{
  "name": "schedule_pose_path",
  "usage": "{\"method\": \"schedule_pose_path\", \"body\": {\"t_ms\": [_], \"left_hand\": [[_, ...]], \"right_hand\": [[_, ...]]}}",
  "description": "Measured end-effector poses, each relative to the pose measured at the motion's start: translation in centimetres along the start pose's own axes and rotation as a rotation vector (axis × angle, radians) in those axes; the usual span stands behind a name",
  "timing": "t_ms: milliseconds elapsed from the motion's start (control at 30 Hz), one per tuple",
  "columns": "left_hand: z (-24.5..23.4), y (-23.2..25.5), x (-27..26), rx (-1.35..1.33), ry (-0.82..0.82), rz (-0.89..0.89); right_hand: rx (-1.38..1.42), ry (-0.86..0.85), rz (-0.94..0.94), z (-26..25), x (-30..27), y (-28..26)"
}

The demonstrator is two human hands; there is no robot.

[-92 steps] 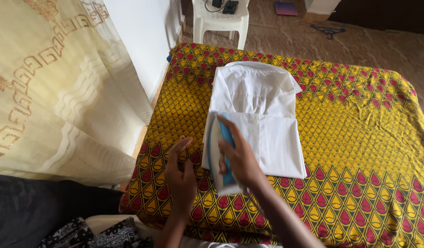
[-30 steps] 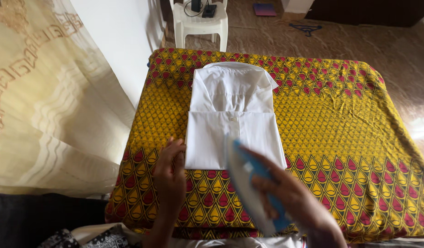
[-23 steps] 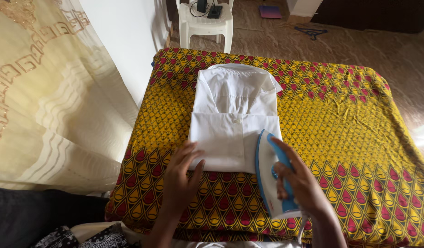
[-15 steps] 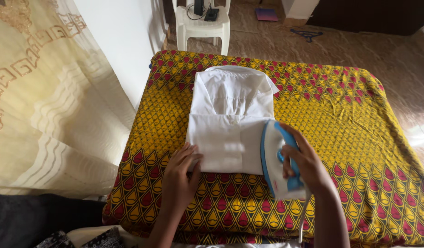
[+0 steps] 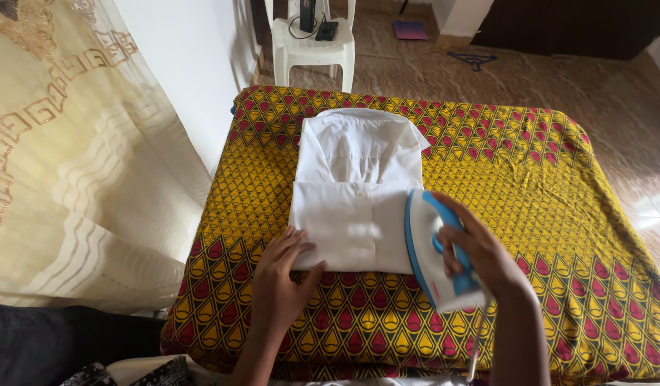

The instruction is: The person irons a white shirt laid out on a patterned tablecloth. They smooth the fabric, use a blue and white iron to press the collar, sleeves, and body, and fold the shirt neatly at the end.

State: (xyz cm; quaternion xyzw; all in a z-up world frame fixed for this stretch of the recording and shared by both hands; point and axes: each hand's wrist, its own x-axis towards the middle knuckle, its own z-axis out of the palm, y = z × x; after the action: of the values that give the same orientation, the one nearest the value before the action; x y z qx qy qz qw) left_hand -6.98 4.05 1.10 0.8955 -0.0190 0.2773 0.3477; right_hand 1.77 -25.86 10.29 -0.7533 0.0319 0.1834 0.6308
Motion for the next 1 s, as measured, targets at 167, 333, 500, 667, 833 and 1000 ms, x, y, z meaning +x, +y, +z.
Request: {"method": "schedule_pose_path", "body": {"t_ms": [167, 333, 500, 667, 833, 1000], "left_hand": [[-0.1, 0.0, 0.1, 0.007, -0.022, -0.002], [0.0, -0.1, 0.1, 0.027, -0.019, 0.017], [0.1, 0.1, 0.0, 0.029, -0.009, 0.027], [0.1, 0.1, 0.1, 0.031, -0.027, 0.014], [-0.1, 0.3, 0.3, 0.027, -0.002, 0.010], [-0.3, 0.5, 0.1, 0.028, -0.007, 0.012]], "right_hand": [[-0.012, -0.054, 0.136, -0.8, -4.9, 1.1], [-0.113, -0.090, 0.374, -3.4, -7.9, 2.4], [-0.126, -0.179, 0.296, -5.3, -9.6, 3.4], [0.024, 0.012, 0.199, -3.2, -8.9, 2.2], [0.086, -0.220, 0.044, 2.0, -4.1, 1.2], [0.055, -0.108, -0.095, 4.0, 0.9, 0.5]]}}
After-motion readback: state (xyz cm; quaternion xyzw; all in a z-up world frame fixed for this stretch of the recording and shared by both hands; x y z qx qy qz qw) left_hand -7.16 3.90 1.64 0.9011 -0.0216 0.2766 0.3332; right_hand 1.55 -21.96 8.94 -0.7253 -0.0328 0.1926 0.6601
